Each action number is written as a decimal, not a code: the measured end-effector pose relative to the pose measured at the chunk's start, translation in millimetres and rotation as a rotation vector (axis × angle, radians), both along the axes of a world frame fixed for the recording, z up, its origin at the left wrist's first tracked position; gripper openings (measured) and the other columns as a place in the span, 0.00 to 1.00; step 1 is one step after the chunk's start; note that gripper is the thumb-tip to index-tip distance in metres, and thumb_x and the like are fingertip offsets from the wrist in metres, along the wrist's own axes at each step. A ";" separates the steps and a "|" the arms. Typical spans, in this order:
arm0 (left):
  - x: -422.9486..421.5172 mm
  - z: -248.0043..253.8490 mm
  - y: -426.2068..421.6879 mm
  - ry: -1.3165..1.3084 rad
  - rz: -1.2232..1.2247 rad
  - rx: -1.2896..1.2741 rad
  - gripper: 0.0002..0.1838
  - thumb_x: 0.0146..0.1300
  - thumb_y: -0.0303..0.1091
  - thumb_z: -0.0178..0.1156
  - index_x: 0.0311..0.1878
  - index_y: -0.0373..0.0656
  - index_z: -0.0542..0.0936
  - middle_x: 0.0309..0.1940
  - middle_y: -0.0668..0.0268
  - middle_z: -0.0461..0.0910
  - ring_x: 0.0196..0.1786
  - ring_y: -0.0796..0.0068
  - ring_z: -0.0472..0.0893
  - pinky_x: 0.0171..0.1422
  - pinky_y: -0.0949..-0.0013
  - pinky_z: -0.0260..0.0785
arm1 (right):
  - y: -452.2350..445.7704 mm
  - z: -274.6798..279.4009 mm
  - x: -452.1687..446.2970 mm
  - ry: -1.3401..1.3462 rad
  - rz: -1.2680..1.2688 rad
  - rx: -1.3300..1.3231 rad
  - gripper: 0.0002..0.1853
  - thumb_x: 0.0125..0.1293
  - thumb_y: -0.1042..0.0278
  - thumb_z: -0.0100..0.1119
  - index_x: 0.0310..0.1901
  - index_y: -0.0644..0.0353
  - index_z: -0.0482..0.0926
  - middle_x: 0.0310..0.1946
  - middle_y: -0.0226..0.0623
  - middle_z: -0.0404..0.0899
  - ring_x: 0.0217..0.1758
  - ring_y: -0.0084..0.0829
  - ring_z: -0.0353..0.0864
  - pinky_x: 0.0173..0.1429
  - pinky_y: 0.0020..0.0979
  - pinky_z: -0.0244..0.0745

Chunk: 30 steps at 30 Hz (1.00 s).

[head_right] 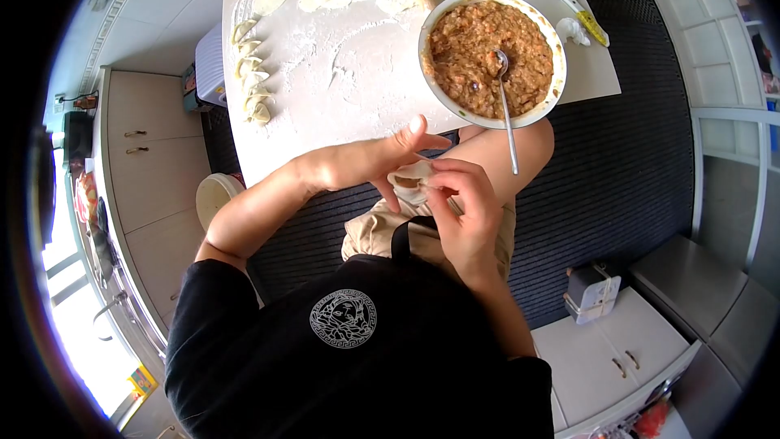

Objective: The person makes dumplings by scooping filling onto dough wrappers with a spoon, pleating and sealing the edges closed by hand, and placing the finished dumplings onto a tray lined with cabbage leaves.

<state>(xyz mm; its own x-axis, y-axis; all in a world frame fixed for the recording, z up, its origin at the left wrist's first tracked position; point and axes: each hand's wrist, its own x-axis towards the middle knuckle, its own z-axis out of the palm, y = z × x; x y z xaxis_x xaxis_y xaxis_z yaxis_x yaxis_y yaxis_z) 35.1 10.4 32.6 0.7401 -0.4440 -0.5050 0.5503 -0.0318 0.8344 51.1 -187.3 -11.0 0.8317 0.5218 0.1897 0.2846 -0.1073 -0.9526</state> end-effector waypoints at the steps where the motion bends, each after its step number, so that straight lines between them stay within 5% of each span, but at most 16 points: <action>1: -1.9 -8.9 -2.4 0.024 0.147 -0.065 0.48 0.70 0.73 0.24 0.73 0.37 0.62 0.63 0.47 0.73 0.60 0.59 0.78 0.44 0.73 0.80 | 0.3 -2.4 -0.9 0.093 -0.027 0.071 0.08 0.60 0.85 0.63 0.40 0.67 0.77 0.43 0.40 0.79 0.44 0.30 0.82 0.45 0.26 0.79; 5: -20.8 -51.4 -17.5 -0.086 0.432 0.039 0.36 0.77 0.58 0.33 0.64 0.35 0.75 0.42 0.60 0.85 0.45 0.76 0.79 0.36 0.75 0.68 | 3.3 -5.5 -1.1 0.279 -0.102 0.217 0.07 0.63 0.86 0.60 0.42 0.70 0.76 0.43 0.40 0.78 0.46 0.27 0.81 0.49 0.25 0.79; 6: -28.9 -51.1 -33.9 -0.187 0.601 0.022 0.36 0.78 0.58 0.33 0.62 0.33 0.76 0.45 0.59 0.84 0.49 0.74 0.80 0.50 0.70 0.72 | 4.6 -4.9 -1.9 0.311 -0.118 0.224 0.07 0.63 0.87 0.60 0.42 0.70 0.76 0.43 0.40 0.78 0.46 0.27 0.81 0.49 0.26 0.79; 10: -36.6 -86.4 -76.1 -0.131 0.936 -0.705 0.32 0.78 0.55 0.34 0.65 0.35 0.71 0.58 0.53 0.77 0.61 0.60 0.77 0.70 0.57 0.65 | 9.1 -9.9 -5.6 0.122 -0.051 0.096 0.09 0.61 0.85 0.62 0.43 0.68 0.76 0.42 0.39 0.79 0.42 0.27 0.82 0.47 0.25 0.80; 12: -41.6 -84.1 -81.0 0.051 0.958 -0.940 0.29 0.78 0.52 0.35 0.65 0.37 0.70 0.63 0.53 0.74 0.64 0.59 0.75 0.71 0.53 0.64 | 7.0 -6.2 -8.5 0.157 -0.077 0.021 0.14 0.60 0.84 0.63 0.48 0.67 0.78 0.41 0.38 0.79 0.42 0.27 0.82 0.45 0.26 0.78; 15: -43.9 -74.8 -76.3 0.001 0.910 -0.882 0.27 0.78 0.49 0.37 0.66 0.39 0.70 0.66 0.55 0.71 0.66 0.60 0.73 0.71 0.52 0.64 | 5.2 6.1 -2.7 -0.026 -0.052 -0.131 0.20 0.58 0.86 0.64 0.53 0.65 0.79 0.41 0.37 0.79 0.42 0.27 0.82 0.46 0.27 0.77; 27: -43.3 -67.1 -59.8 0.042 0.768 -0.849 0.26 0.73 0.43 0.51 0.68 0.38 0.68 0.67 0.57 0.71 0.67 0.63 0.72 0.72 0.57 0.62 | 2.6 6.4 -0.3 -0.432 -0.049 -0.147 0.12 0.57 0.84 0.66 0.42 0.62 0.82 0.39 0.37 0.77 0.39 0.31 0.80 0.37 0.27 0.79; 30: -39.5 -61.6 -53.0 0.066 0.717 -0.836 0.26 0.73 0.37 0.51 0.71 0.37 0.65 0.67 0.56 0.70 0.68 0.64 0.71 0.73 0.59 0.61 | 3.0 10.1 -2.0 -0.280 -0.011 -0.130 0.12 0.56 0.85 0.65 0.42 0.63 0.82 0.39 0.37 0.77 0.39 0.32 0.80 0.37 0.27 0.79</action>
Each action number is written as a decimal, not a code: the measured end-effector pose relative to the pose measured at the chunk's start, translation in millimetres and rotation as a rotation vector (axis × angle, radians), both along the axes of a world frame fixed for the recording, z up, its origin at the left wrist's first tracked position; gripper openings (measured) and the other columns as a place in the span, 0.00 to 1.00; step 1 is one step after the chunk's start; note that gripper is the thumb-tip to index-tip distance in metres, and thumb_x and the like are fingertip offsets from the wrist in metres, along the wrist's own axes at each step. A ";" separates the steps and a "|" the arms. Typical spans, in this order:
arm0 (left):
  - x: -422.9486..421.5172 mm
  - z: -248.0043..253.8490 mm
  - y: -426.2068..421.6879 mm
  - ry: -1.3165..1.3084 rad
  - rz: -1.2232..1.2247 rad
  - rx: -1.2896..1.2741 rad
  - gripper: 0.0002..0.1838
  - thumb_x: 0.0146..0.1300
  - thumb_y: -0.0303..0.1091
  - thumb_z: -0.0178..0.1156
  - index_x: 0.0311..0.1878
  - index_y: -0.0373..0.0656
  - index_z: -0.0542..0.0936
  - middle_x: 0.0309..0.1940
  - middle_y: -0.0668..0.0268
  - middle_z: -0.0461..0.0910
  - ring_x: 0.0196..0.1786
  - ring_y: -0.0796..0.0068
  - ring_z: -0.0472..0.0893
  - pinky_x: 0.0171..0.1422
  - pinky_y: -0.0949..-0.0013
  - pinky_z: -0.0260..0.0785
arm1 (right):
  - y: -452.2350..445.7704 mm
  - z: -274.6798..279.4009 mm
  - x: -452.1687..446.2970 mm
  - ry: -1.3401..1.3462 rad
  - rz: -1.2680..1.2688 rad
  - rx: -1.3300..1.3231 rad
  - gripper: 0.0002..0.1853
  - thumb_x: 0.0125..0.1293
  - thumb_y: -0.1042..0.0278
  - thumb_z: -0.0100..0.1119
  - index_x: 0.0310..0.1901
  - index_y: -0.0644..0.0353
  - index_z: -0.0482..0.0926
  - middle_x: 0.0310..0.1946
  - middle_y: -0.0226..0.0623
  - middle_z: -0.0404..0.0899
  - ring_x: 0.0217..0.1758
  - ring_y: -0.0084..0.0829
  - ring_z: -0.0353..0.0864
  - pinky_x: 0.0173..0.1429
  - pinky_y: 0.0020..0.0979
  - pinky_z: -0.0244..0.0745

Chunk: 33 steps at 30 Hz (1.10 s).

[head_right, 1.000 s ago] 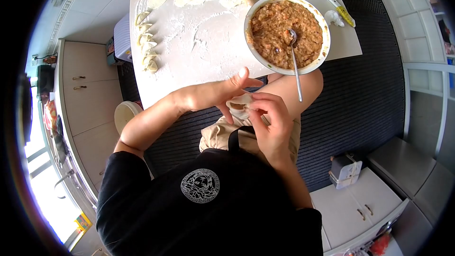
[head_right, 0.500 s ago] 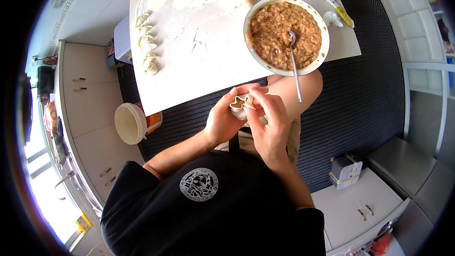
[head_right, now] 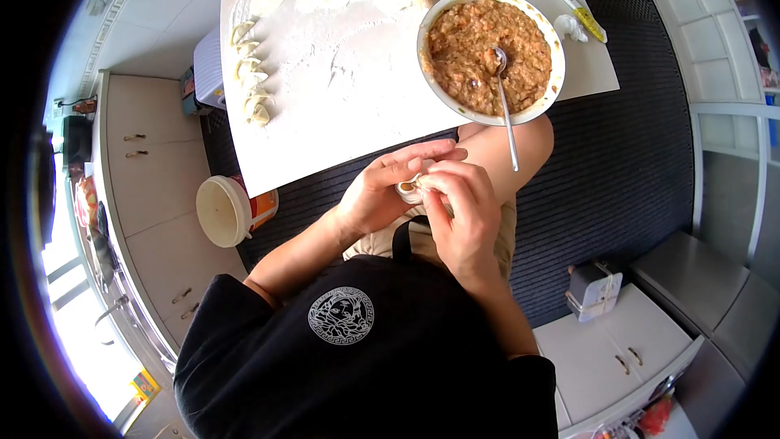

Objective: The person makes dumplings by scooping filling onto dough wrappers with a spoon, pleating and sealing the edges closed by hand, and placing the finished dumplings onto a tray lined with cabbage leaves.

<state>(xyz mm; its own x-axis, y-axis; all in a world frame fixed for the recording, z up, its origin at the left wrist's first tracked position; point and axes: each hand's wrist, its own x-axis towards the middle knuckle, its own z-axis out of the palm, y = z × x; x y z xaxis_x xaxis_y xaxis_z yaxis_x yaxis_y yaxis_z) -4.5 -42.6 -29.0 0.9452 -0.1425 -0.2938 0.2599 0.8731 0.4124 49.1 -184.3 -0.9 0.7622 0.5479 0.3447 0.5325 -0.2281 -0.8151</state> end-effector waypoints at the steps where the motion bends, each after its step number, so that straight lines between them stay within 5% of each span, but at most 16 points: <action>1: 1.4 2.5 2.6 -0.007 -0.018 0.011 0.26 0.74 0.35 0.50 0.72 0.37 0.64 0.67 0.56 0.70 0.68 0.65 0.70 0.73 0.60 0.61 | 0.4 -0.2 -2.2 0.096 -0.009 0.039 0.12 0.57 0.85 0.65 0.43 0.64 0.81 0.39 0.37 0.77 0.39 0.32 0.81 0.37 0.28 0.79; 11: 3.1 4.0 13.2 0.040 -0.147 0.024 0.34 0.74 0.44 0.51 0.75 0.33 0.57 0.68 0.56 0.68 0.70 0.61 0.69 0.75 0.57 0.59 | 2.1 0.3 1.1 0.080 0.019 -0.012 0.12 0.56 0.84 0.66 0.42 0.63 0.81 0.38 0.37 0.77 0.39 0.32 0.81 0.36 0.27 0.79; 25: 2.5 10.5 15.8 -0.065 -0.087 0.143 0.28 0.70 0.32 0.52 0.72 0.38 0.62 0.69 0.54 0.66 0.70 0.63 0.68 0.74 0.60 0.61 | -0.6 1.5 -2.4 0.211 -0.076 0.044 0.09 0.57 0.84 0.67 0.39 0.65 0.83 0.37 0.37 0.80 0.38 0.31 0.84 0.39 0.28 0.80; 33: 0.5 5.6 3.9 -0.050 0.038 0.104 0.25 0.73 0.32 0.51 0.71 0.40 0.62 0.69 0.52 0.64 0.69 0.61 0.69 0.72 0.57 0.64 | 3.6 9.0 -1.2 0.109 -0.030 -0.035 0.19 0.54 0.77 0.72 0.48 0.65 0.80 0.44 0.39 0.77 0.38 0.31 0.83 0.41 0.28 0.81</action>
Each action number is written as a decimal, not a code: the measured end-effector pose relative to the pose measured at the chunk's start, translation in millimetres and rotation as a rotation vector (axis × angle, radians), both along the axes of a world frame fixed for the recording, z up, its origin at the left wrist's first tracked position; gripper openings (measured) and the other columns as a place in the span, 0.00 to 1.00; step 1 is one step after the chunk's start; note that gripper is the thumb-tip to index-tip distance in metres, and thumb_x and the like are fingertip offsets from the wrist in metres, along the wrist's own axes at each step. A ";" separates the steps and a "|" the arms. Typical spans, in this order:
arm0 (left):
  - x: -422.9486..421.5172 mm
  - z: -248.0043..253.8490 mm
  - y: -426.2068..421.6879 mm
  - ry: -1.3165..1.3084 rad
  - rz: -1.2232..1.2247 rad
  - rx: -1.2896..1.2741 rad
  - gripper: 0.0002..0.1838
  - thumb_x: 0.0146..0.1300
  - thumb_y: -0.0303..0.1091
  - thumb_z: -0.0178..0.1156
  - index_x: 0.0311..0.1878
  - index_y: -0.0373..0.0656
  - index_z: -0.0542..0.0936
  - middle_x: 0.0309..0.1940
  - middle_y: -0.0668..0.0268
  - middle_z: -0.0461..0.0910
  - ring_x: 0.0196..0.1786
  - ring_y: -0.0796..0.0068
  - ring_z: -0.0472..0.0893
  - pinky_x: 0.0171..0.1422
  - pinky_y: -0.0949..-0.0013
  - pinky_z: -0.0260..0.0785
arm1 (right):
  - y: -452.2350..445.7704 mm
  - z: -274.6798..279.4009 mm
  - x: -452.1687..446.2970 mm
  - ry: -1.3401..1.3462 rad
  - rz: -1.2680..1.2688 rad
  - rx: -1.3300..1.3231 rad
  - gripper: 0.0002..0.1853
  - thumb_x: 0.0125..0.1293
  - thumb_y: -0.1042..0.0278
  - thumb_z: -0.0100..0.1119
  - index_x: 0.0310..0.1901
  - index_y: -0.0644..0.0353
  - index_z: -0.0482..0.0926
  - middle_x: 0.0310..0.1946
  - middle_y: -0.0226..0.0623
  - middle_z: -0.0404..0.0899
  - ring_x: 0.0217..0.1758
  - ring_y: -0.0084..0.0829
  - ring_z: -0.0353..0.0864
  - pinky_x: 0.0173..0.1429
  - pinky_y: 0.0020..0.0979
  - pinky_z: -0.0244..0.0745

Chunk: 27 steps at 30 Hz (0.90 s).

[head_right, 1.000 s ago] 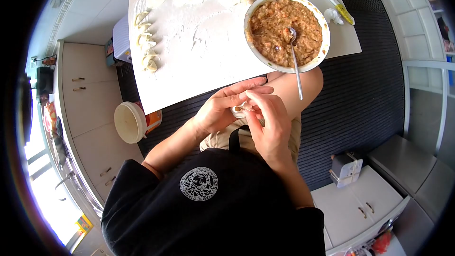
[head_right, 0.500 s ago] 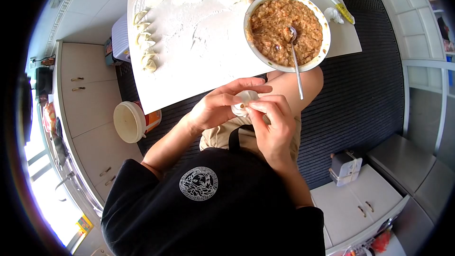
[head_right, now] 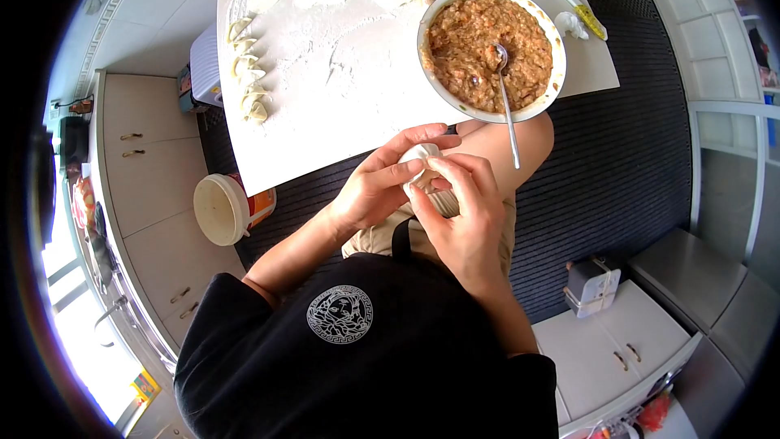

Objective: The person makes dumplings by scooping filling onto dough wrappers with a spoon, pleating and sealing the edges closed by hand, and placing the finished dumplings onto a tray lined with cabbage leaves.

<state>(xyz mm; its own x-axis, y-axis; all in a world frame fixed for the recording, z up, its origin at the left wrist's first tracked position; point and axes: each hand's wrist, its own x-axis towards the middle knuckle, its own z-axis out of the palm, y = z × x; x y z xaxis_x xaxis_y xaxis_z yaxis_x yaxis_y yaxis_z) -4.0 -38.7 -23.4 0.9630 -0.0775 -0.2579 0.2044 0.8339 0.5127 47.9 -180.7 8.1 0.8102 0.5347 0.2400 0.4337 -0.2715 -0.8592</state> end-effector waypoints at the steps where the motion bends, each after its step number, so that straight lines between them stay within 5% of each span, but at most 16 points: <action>1: -0.2 -0.3 -1.2 -0.005 0.012 -0.016 0.25 0.73 0.32 0.51 0.71 0.40 0.62 0.69 0.52 0.64 0.69 0.61 0.69 0.72 0.57 0.64 | -0.2 -1.8 0.2 -0.027 0.002 -0.009 0.20 0.54 0.77 0.72 0.49 0.65 0.79 0.44 0.39 0.77 0.38 0.31 0.83 0.41 0.28 0.81; 13: -1.3 -3.3 -2.5 -0.013 0.006 -0.155 0.27 0.72 0.31 0.53 0.72 0.41 0.61 0.70 0.53 0.64 0.69 0.62 0.70 0.71 0.58 0.67 | -1.0 3.6 4.0 -0.030 0.001 -0.014 0.10 0.59 0.84 0.64 0.43 0.66 0.82 0.40 0.40 0.78 0.41 0.35 0.83 0.42 0.31 0.81; 27: -1.2 -5.6 -10.6 -0.024 0.080 -0.131 0.27 0.70 0.28 0.54 0.72 0.43 0.63 0.71 0.56 0.64 0.67 0.64 0.71 0.70 0.57 0.66 | 0.6 8.7 3.5 -0.010 0.000 -0.018 0.13 0.57 0.82 0.67 0.44 0.65 0.81 0.42 0.38 0.78 0.38 0.32 0.83 0.42 0.31 0.81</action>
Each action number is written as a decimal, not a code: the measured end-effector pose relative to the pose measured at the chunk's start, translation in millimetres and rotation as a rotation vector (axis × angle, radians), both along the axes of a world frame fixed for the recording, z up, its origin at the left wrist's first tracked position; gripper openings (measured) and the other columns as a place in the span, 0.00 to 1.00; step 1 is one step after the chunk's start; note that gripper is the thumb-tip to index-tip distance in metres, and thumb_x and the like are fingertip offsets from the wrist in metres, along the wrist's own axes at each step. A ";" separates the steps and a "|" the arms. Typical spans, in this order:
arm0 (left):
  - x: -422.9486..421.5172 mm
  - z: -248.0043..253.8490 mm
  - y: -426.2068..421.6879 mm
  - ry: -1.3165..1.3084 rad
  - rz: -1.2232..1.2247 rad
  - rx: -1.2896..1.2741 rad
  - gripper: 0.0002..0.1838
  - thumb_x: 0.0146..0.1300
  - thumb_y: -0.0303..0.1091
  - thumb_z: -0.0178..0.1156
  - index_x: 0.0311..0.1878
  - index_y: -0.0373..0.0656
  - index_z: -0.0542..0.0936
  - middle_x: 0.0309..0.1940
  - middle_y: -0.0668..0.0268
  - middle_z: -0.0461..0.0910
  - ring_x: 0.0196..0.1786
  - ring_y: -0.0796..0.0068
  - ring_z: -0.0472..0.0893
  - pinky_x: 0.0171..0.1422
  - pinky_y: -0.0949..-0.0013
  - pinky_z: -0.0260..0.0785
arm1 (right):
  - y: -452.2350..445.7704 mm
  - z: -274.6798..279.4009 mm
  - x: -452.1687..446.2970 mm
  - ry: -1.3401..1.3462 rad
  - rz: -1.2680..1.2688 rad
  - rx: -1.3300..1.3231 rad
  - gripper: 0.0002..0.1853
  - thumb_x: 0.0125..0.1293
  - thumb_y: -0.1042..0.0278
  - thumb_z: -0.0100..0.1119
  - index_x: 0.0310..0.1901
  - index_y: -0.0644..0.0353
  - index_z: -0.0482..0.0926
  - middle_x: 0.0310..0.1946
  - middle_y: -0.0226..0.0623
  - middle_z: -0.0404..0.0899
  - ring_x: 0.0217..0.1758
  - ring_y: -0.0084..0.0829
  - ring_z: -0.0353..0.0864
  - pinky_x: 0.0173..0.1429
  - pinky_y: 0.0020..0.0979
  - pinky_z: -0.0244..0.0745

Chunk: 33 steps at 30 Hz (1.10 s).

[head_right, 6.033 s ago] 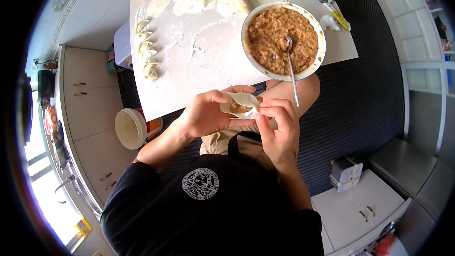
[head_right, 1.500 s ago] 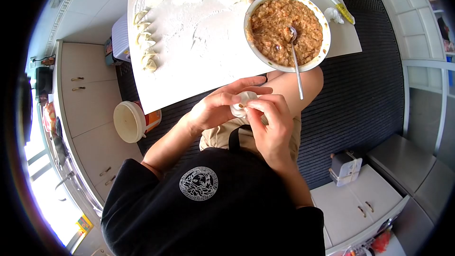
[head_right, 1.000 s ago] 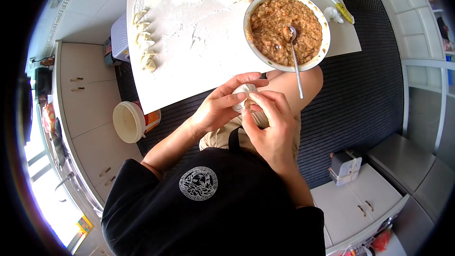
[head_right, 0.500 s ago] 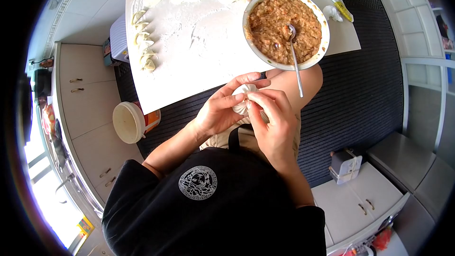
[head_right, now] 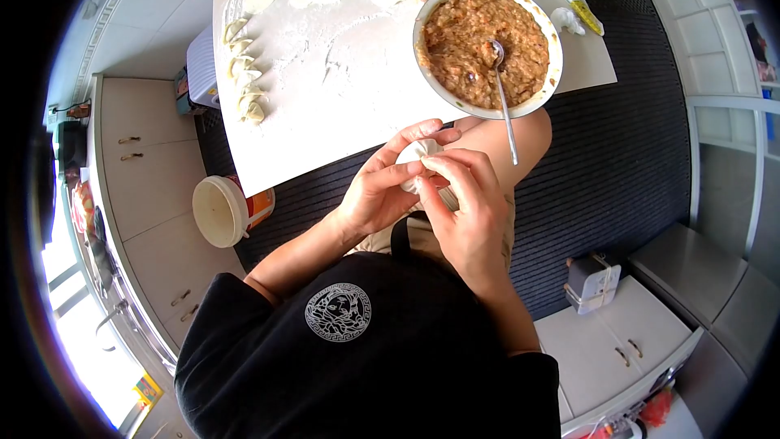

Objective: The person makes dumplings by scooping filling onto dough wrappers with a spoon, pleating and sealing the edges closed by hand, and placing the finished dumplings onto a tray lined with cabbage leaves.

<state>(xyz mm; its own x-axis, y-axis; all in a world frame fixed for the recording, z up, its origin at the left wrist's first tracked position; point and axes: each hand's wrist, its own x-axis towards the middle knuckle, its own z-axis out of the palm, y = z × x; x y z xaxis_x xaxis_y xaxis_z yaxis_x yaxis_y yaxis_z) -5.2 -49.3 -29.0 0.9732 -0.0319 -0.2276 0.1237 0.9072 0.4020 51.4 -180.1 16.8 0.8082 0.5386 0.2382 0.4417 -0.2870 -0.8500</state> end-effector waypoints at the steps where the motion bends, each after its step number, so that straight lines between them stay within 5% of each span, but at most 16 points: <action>1: 0.1 1.5 0.2 -0.006 -0.004 0.009 0.27 0.70 0.28 0.54 0.72 0.44 0.63 0.71 0.57 0.64 0.67 0.64 0.71 0.70 0.57 0.66 | -0.3 -0.9 0.8 -0.021 0.001 0.001 0.12 0.57 0.82 0.66 0.44 0.65 0.81 0.42 0.38 0.78 0.38 0.32 0.83 0.42 0.31 0.81; 8: 4.1 1.9 0.9 0.020 -0.013 -0.239 0.26 0.74 0.38 0.51 0.72 0.45 0.62 0.70 0.58 0.65 0.66 0.66 0.71 0.68 0.60 0.67 | -3.5 -4.3 4.9 -0.077 0.006 -0.016 0.10 0.56 0.83 0.66 0.40 0.65 0.81 0.38 0.38 0.80 0.40 0.36 0.84 0.41 0.32 0.80; 11: 3.2 0.9 -1.4 0.017 -0.027 -0.072 0.26 0.75 0.38 0.51 0.72 0.43 0.62 0.68 0.58 0.68 0.66 0.66 0.72 0.68 0.61 0.67 | -3.7 -3.0 6.6 -0.159 0.025 -0.034 0.10 0.56 0.84 0.66 0.40 0.65 0.82 0.38 0.38 0.81 0.40 0.36 0.84 0.42 0.32 0.80; 20: 6.9 0.2 4.3 0.049 -0.040 -0.104 0.25 0.73 0.33 0.53 0.70 0.39 0.63 0.65 0.55 0.71 0.64 0.64 0.75 0.67 0.60 0.70 | -12.3 23.4 21.0 -0.119 0.158 -0.107 0.15 0.57 0.83 0.65 0.47 0.64 0.84 0.39 0.38 0.81 0.42 0.36 0.83 0.44 0.33 0.80; 29: 6.6 8.1 10.7 0.118 -0.229 -0.112 0.34 0.77 0.57 0.39 0.72 0.38 0.62 0.62 0.58 0.74 0.62 0.66 0.76 0.66 0.58 0.70 | -13.7 25.7 36.8 -0.127 0.408 -0.246 0.12 0.60 0.78 0.65 0.47 0.65 0.83 0.36 0.38 0.77 0.38 0.36 0.80 0.41 0.34 0.77; 33: 7.2 8.5 14.3 0.129 -0.295 -0.160 0.34 0.76 0.57 0.39 0.71 0.37 0.63 0.62 0.58 0.74 0.63 0.66 0.76 0.67 0.59 0.70 | -15.4 27.5 43.3 -0.183 0.500 -0.245 0.11 0.57 0.78 0.66 0.43 0.66 0.82 0.36 0.38 0.77 0.39 0.37 0.81 0.42 0.35 0.78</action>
